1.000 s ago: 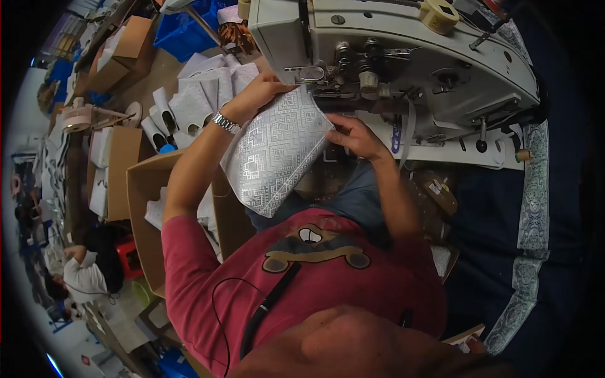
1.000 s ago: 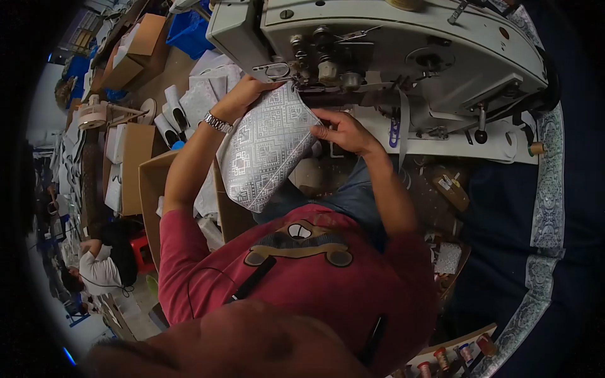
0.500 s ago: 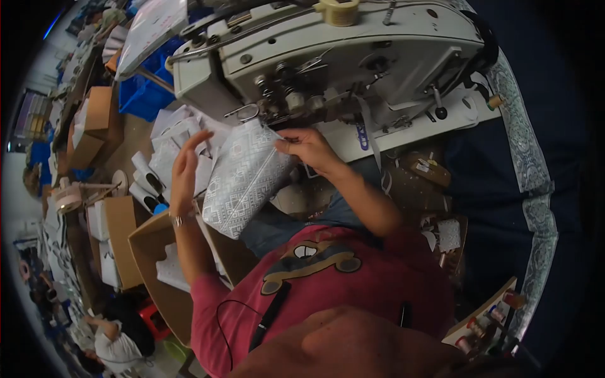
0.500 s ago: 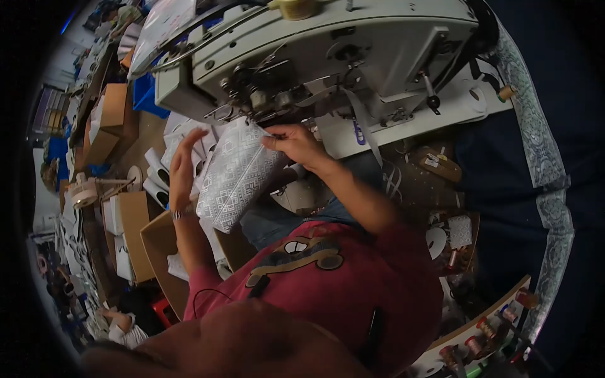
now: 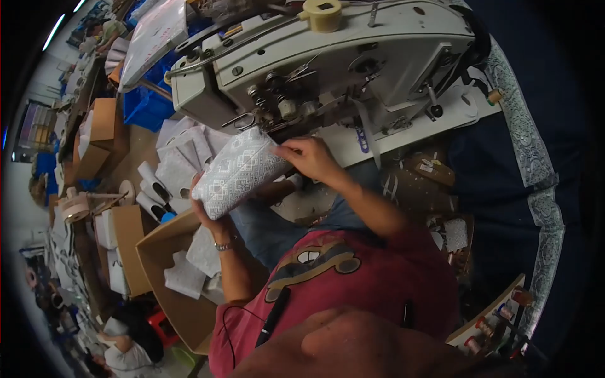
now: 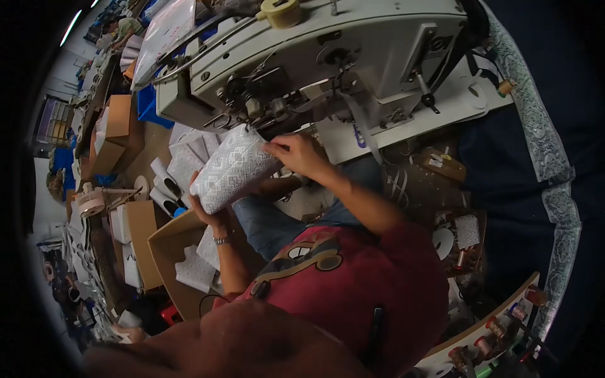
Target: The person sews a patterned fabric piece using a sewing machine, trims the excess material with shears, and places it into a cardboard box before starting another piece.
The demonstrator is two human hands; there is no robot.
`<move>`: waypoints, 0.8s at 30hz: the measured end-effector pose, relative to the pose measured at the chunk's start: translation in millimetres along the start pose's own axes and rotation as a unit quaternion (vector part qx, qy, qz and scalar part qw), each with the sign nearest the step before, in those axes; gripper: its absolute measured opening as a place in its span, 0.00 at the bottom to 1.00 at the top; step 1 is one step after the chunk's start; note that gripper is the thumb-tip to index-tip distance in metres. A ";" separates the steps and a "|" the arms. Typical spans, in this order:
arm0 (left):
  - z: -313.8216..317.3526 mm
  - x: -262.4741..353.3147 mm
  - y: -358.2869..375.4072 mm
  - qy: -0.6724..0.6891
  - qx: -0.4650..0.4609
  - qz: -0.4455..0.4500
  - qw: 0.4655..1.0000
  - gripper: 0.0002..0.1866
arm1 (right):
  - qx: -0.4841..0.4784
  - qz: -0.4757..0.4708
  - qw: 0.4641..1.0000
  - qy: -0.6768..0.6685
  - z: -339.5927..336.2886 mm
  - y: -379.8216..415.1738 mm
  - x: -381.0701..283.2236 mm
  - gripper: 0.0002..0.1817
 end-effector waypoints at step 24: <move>-10.6 -23.0 -20.5 -0.048 -0.001 -0.040 0.998 0.49 | -0.002 0.075 0.993 -0.090 -6.0 13.1 22.1 0.13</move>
Point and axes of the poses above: each hand's wrist, its own y-axis away from the middle knuckle, its own z-axis out of the palm, x = y × z, the point moved 10 cm from there along -y, towards the middle knuckle, and after that the axes turned 11 degrees about -x, right-handed, at the moved point
